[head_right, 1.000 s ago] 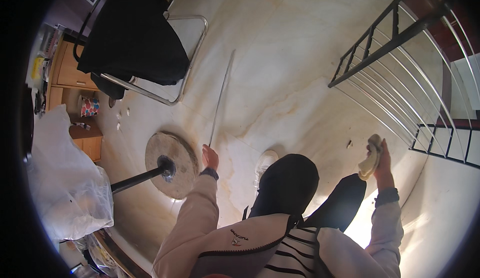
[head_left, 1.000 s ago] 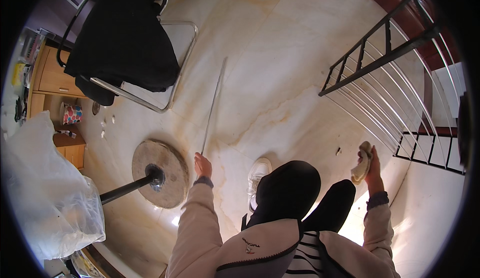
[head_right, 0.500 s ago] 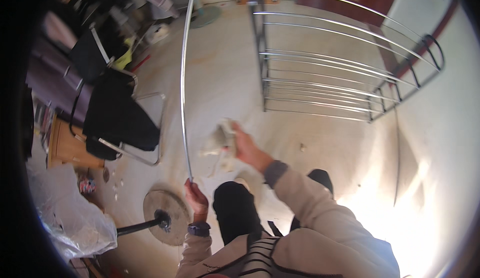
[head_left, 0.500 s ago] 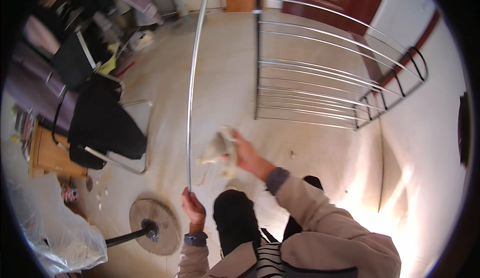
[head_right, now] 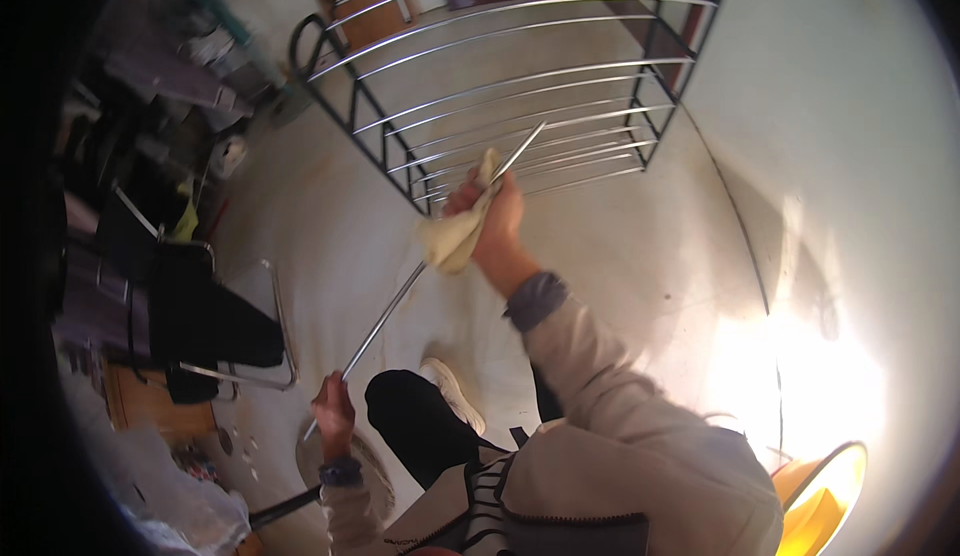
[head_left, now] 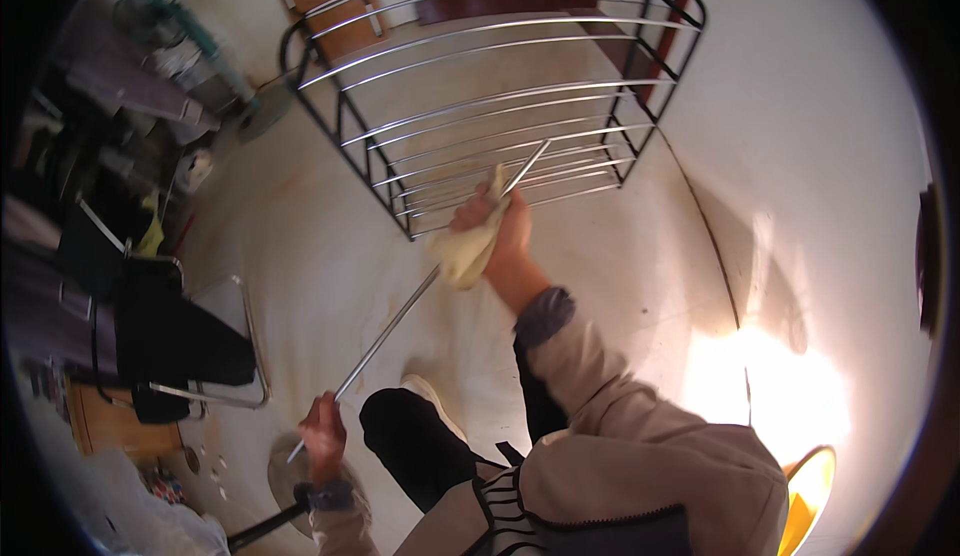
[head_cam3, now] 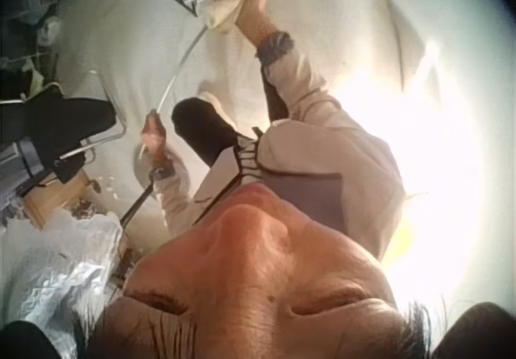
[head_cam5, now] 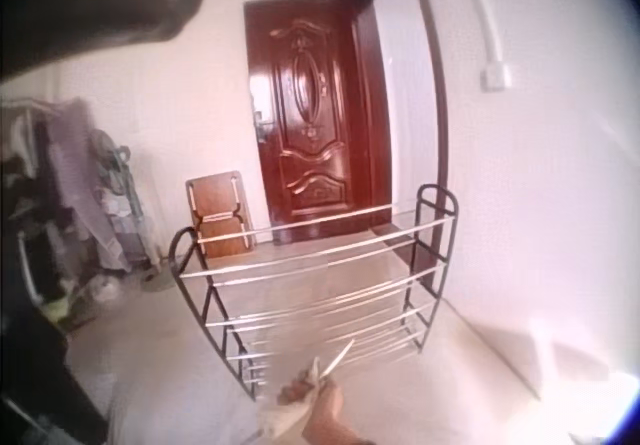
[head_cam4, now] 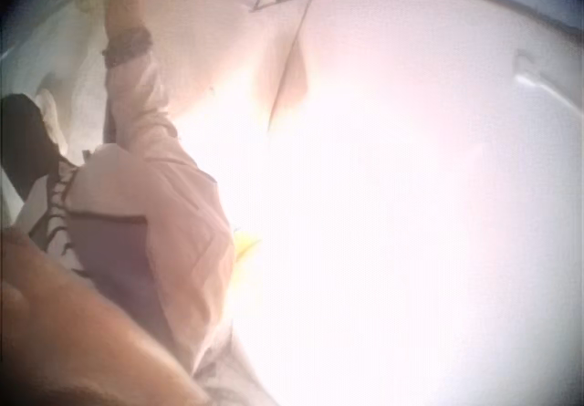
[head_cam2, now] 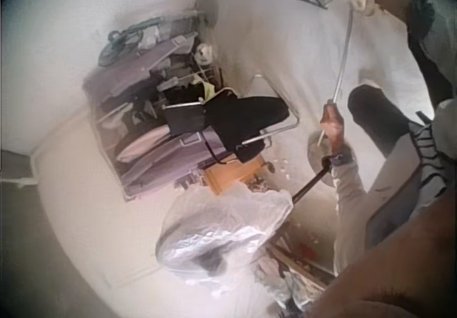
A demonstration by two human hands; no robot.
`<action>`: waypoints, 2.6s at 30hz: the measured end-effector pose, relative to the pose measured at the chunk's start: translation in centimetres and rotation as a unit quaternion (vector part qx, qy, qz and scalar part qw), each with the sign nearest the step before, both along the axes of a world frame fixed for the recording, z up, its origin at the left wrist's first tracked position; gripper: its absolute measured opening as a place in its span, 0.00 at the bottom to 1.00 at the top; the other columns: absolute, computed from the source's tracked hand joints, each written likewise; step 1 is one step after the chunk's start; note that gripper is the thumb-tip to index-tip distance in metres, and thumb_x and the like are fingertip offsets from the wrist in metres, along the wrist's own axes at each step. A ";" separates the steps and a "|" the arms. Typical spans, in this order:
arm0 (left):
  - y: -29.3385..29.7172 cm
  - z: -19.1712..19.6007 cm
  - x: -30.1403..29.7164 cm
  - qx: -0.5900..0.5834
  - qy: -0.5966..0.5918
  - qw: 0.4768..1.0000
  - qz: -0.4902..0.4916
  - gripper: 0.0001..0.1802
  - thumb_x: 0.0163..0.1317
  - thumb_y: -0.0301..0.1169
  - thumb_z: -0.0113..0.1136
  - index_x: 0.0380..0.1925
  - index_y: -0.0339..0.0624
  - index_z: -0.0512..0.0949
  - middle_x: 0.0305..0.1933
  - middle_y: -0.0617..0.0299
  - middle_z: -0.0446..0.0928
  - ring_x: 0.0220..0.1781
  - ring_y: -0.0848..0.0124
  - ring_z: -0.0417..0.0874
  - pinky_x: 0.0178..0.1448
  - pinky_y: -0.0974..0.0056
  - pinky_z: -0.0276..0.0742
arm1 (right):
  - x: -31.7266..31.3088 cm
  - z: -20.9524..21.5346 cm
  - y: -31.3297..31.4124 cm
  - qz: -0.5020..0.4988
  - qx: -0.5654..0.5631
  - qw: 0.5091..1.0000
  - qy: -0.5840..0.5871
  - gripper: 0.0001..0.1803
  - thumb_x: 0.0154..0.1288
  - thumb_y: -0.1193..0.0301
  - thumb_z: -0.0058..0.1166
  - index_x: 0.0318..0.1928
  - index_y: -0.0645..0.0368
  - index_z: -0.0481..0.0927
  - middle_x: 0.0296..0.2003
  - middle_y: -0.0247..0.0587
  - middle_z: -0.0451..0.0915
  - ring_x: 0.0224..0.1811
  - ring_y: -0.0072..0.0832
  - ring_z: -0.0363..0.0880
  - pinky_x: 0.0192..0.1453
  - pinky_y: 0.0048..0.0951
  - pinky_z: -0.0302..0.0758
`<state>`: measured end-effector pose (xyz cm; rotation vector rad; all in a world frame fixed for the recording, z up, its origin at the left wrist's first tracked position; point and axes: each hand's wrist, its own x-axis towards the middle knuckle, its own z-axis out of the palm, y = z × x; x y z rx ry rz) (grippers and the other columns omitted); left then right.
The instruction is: The person assembles a metal drying rack by inserting horizontal metal rods into the frame and wiping them with a cloth. The person handles the rods one at a time, inserts them into the rack, and occasionally wipes the rods and frame.
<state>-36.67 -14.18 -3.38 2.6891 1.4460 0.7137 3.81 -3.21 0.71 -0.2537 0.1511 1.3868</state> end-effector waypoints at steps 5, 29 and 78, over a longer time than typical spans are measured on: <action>-0.2 -0.9 -3.0 -0.045 0.065 0.996 -0.035 0.11 0.63 0.19 0.57 0.45 0.42 0.76 0.29 0.52 0.77 0.26 0.52 0.80 0.27 0.53 0.75 | 15.3 -3.8 -1.0 -0.142 -0.055 0.986 -0.067 0.19 0.74 0.53 0.39 0.33 0.51 0.72 0.20 0.32 0.65 0.21 0.30 0.64 0.25 0.34 0.66; 4.1 4.8 14.9 -0.071 0.055 0.985 -0.147 0.13 0.70 0.28 0.56 0.53 0.44 0.77 0.36 0.52 0.78 0.36 0.50 0.83 0.37 0.53 0.80 | 9.1 -5.3 -7.5 -0.154 -0.147 0.975 -0.058 0.35 0.67 0.37 0.53 0.58 0.54 0.70 0.47 0.43 0.75 0.46 0.39 0.78 0.48 0.46 0.79; 4.2 5.6 17.3 -0.077 -0.027 0.988 -0.128 0.09 0.66 0.33 0.64 0.42 0.40 0.81 0.36 0.49 0.82 0.34 0.49 0.83 0.36 0.55 0.79 | 12.9 -11.7 -10.6 -0.078 0.074 0.993 -0.048 0.33 0.75 0.41 0.41 0.65 0.54 0.67 0.60 0.46 0.73 0.61 0.47 0.74 0.65 0.59 0.73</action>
